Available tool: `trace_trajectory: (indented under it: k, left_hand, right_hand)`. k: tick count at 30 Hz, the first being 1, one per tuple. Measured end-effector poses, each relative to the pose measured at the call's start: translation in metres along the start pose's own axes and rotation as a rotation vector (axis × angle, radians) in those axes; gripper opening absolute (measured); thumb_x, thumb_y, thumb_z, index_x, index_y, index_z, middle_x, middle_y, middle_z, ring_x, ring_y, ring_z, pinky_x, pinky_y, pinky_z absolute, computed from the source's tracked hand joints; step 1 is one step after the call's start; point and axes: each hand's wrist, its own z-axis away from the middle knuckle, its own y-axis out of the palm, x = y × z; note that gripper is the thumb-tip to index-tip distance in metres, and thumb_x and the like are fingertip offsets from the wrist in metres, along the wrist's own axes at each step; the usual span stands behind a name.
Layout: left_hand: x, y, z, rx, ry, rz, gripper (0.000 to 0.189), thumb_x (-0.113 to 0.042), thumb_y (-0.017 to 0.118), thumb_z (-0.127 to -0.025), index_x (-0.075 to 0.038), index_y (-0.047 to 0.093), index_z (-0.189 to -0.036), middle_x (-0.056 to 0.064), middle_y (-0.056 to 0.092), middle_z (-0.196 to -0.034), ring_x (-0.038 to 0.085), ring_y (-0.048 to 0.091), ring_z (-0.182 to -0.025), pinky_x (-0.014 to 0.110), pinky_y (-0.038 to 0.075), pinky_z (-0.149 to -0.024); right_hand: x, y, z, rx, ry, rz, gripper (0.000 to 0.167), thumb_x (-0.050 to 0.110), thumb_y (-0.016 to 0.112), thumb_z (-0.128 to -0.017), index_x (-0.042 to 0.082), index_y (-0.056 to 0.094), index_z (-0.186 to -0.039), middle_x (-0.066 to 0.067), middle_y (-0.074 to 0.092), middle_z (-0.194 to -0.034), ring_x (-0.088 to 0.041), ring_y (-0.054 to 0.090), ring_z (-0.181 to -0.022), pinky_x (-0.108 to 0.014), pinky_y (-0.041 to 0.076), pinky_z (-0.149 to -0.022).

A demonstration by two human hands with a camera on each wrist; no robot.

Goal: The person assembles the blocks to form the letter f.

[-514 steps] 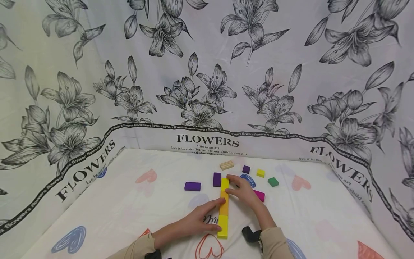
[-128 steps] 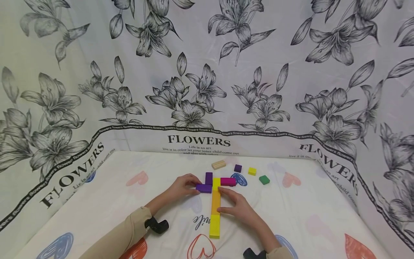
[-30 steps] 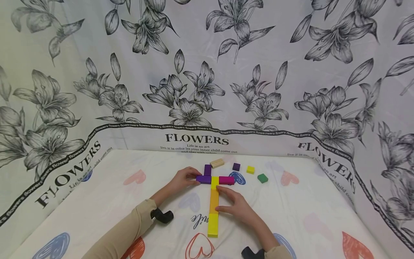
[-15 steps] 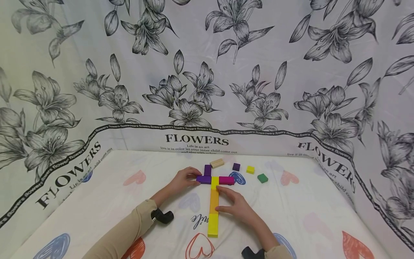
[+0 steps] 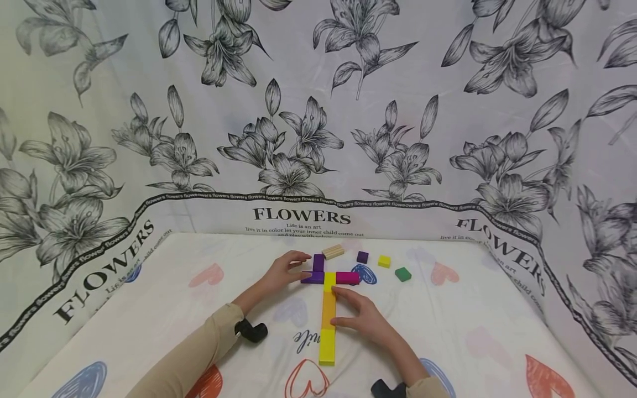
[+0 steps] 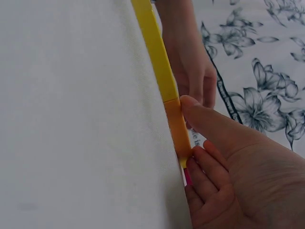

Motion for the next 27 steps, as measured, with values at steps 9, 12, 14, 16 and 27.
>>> trace_trajectory:
  k: [9,12,14,16,27]
  left_hand:
    - [0.000,0.000,-0.014,0.043,-0.056,-0.034,0.066,-0.019,0.076,-0.085,-0.006,0.045,-0.143,0.015,0.050,-0.145,0.032,0.048,-0.135,0.043,0.042,-0.114]
    - [0.001,0.000,-0.019,0.062,-0.072,-0.026,0.070,-0.019,0.076,-0.085,-0.005,0.041,-0.145,0.017,0.048,-0.147,0.034,0.047,-0.136,0.044,0.040,-0.115]
    - [0.002,-0.001,-0.022,0.073,-0.082,-0.024,0.071,-0.018,0.076,-0.085,-0.005,0.040,-0.145,0.017,0.049,-0.147,0.034,0.046,-0.137,0.045,0.040,-0.115]
    - [0.003,-0.001,-0.024,0.082,-0.091,-0.023,0.072,-0.017,0.076,-0.085,-0.005,0.040,-0.145,0.017,0.050,-0.146,0.034,0.047,-0.136,0.045,0.039,-0.116]
    - [0.007,-0.001,-0.035,0.111,-0.122,0.023,0.073,-0.015,0.076,-0.084,-0.006,0.039,-0.146,0.016,0.054,-0.142,0.032,0.048,-0.136,0.043,0.036,-0.118]
  right_hand:
    - [-0.002,0.002,0.000,0.006,0.000,0.000,0.070,0.034,0.077,-0.082,0.025,0.047,-0.145,0.002,0.046,-0.152,-0.029,0.032,-0.147,-0.060,0.027,-0.118]
    - [-0.002,0.002,-0.001,0.006,-0.001,-0.001,0.070,0.034,0.077,-0.082,0.025,0.047,-0.145,0.002,0.046,-0.152,-0.029,0.032,-0.147,-0.059,0.027,-0.118]
    - [-0.002,0.002,-0.001,0.005,0.000,-0.002,0.070,0.034,0.077,-0.082,0.025,0.048,-0.145,0.002,0.047,-0.152,-0.029,0.032,-0.147,-0.059,0.027,-0.118]
    - [-0.001,0.002,-0.001,0.006,0.000,-0.002,0.070,0.034,0.077,-0.082,0.025,0.047,-0.145,0.002,0.047,-0.152,-0.029,0.032,-0.147,-0.059,0.027,-0.118]
    - [-0.001,0.000,-0.001,0.007,-0.012,-0.009,0.071,0.034,0.077,-0.082,0.024,0.046,-0.146,0.003,0.046,-0.152,-0.027,0.033,-0.147,-0.058,0.027,-0.119]
